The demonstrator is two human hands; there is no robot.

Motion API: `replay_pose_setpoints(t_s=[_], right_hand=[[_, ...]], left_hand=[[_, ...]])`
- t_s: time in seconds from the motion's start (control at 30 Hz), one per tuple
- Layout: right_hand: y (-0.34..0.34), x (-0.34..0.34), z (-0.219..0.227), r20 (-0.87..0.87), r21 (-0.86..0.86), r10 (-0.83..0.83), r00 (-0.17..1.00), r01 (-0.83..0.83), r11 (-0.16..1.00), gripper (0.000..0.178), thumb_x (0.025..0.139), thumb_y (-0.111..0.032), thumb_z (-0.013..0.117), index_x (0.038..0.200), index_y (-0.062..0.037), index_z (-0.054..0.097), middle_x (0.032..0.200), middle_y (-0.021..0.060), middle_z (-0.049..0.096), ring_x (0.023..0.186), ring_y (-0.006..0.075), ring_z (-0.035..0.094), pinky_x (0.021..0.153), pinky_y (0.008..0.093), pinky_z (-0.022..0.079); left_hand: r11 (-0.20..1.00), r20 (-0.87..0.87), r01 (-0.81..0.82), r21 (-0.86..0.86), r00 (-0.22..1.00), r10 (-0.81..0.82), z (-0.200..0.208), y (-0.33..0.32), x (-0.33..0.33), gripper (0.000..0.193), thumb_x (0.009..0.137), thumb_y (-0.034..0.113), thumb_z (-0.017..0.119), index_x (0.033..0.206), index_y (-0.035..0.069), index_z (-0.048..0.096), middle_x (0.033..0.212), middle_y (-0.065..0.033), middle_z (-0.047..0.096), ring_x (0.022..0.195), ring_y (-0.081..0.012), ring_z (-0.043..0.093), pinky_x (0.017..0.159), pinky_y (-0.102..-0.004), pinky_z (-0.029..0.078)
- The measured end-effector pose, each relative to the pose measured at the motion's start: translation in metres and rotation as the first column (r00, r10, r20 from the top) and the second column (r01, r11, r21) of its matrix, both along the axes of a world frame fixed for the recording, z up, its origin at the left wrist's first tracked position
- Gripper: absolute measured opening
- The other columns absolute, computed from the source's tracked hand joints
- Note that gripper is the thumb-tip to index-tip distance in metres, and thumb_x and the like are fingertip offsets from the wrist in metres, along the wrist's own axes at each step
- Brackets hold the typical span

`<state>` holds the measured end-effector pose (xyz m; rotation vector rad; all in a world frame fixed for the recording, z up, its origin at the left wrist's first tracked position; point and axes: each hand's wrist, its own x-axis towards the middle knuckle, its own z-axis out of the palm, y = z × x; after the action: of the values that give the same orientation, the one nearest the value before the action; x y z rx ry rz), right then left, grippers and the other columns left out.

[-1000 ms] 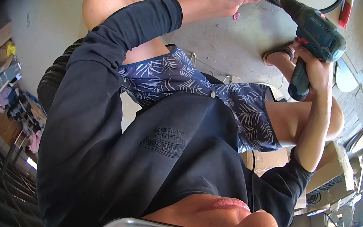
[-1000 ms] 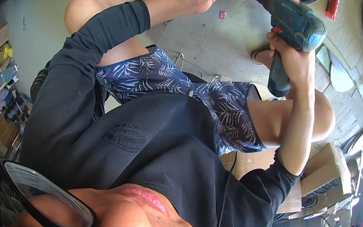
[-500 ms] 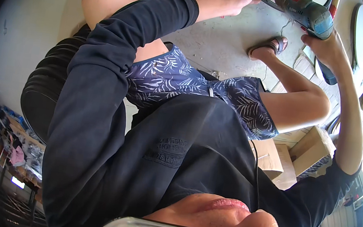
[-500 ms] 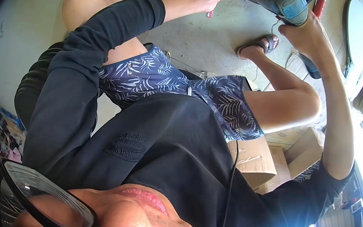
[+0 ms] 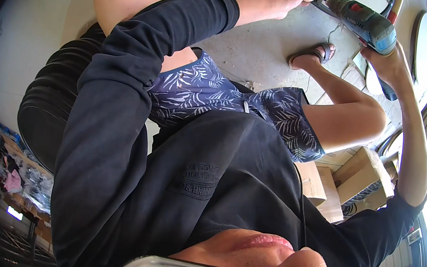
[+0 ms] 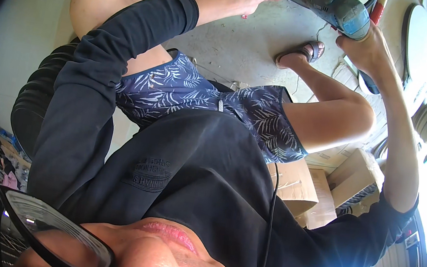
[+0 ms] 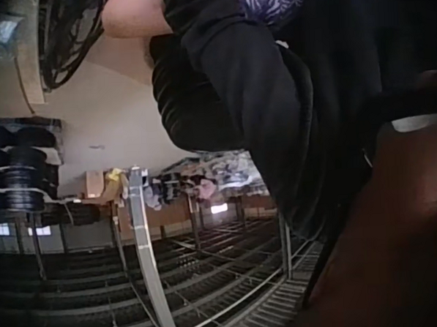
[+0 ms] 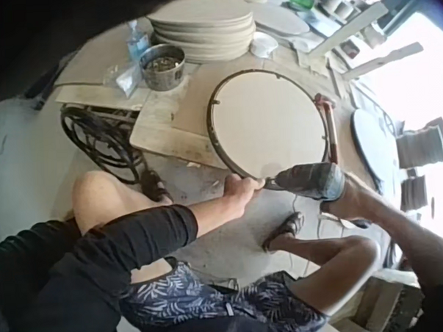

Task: Fitting a black rim onto a round wooden board and securing it with screws using a power drill.

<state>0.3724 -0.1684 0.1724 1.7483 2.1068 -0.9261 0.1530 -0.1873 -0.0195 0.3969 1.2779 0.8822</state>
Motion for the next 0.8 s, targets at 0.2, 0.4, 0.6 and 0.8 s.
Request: replay_pose_setpoints(t_s=[0.2, 0.4, 0.6, 0.8], right_hand=[[0.009, 0.005, -0.006, 0.002, -0.014, -0.002, 1.000, 0.002, 1.000, 0.031, 0.075, -0.013, 0.074, 0.105, -0.0055, 0.070, 0.096, 0.0114, 0.072, 0.092, 0.0251, 0.067, 0.088, 0.0378, 0.053], [0.005, 0.003, 0.000, -0.034, -0.119, -0.106, 0.994, 0.101, 0.988, 0.033, 0.074, -0.012, 0.074, 0.106, -0.0041, 0.069, 0.096, 0.0127, 0.071, 0.089, 0.0251, 0.066, 0.085, 0.0380, 0.053], [-0.008, 0.005, -0.011, -0.161, 0.082, -0.036, 0.986, 0.050, 0.995, 0.036, 0.073, -0.012, 0.075, 0.107, -0.0006, 0.068, 0.088, 0.0095, 0.069, 0.079, 0.0193, 0.066, 0.075, 0.0350, 0.053], [-0.041, 0.063, -0.010, -0.525, -0.039, -0.449, 0.723, 0.507, 0.861, 0.032, 0.077, -0.011, 0.080, 0.104, 0.0009, 0.069, 0.086, 0.0062, 0.069, 0.071, 0.0161, 0.065, 0.068, 0.0317, 0.053]], left_hand=[[1.000, -0.040, 0.004, 0.023, 0.999, -0.003, 0.001, 0.000, -0.001, 0.013, 0.079, 0.006, 0.080, 0.080, -0.004, 0.072, 0.079, -0.0109, 0.073, 0.067, -0.0186, 0.066, 0.061, -0.0341, 0.049], [1.000, -0.006, 0.008, 0.018, 1.000, -0.008, 0.003, -0.001, 0.000, 0.011, 0.080, 0.004, 0.079, 0.084, -0.005, 0.073, 0.083, -0.0093, 0.074, 0.072, -0.0192, 0.068, 0.065, -0.0344, 0.052], [0.999, 0.165, 0.029, 0.044, 0.986, -0.036, -0.022, 0.001, -0.013, 0.025, 0.087, 0.005, 0.079, 0.100, -0.012, 0.067, 0.103, -0.0204, 0.071, 0.090, -0.0294, 0.073, 0.087, -0.0389, 0.064], [0.997, 0.190, 0.072, -0.015, 0.979, -0.068, -0.009, 0.016, -0.025, 0.028, 0.088, 0.012, 0.080, 0.104, -0.009, 0.068, 0.102, -0.0186, 0.072, 0.087, -0.0285, 0.073, 0.081, -0.0386, 0.065]])
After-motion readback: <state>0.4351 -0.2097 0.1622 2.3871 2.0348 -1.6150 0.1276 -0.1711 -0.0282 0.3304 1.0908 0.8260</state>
